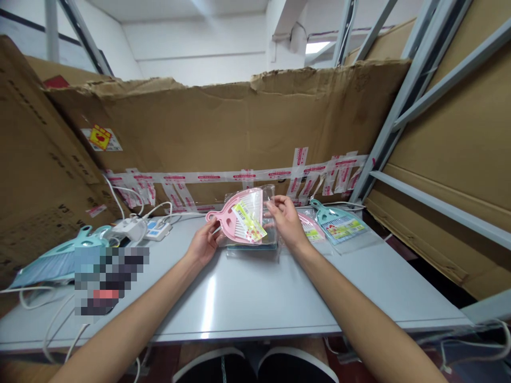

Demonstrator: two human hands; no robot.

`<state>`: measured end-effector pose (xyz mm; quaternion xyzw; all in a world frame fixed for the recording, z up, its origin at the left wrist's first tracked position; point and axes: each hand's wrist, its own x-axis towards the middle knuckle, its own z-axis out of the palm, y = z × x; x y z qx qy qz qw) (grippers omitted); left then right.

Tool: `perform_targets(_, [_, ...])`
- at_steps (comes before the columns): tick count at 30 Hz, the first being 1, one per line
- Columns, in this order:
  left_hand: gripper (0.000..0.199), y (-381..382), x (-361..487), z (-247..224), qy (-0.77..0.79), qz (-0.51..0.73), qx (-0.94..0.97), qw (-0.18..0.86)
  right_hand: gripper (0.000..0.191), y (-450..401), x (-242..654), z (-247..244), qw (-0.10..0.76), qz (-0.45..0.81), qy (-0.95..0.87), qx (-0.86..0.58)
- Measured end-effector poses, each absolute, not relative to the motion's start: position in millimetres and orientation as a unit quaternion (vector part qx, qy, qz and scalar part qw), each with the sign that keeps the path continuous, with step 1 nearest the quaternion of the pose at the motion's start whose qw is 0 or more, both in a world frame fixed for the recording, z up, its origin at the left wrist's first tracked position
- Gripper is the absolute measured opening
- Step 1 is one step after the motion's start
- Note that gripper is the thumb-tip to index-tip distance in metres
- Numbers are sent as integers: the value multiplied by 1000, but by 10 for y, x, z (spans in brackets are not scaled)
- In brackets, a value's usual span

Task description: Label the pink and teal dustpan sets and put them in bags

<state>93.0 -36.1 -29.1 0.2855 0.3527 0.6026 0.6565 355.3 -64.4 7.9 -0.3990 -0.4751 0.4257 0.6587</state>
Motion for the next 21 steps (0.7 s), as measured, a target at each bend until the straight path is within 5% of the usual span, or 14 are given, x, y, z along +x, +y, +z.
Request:
perform_targets(3, [17, -357, 919, -304, 350, 620, 297, 636, 68, -640, 3605, 76, 640, 369, -530, -416])
perform_targets(7, [18, -345, 911, -296, 348, 642, 299, 615, 37, -579, 3700, -2, 548, 266, -641, -467])
perform_targets(13, [23, -329, 894, -282, 350, 665, 293, 591, 27, -514, 3769, -89, 436, 245, -712, -492])
perform_targets(21, [23, -383, 930, -285, 339, 655, 306, 601, 34, -484, 3703, -120, 513, 263, -659, -483])
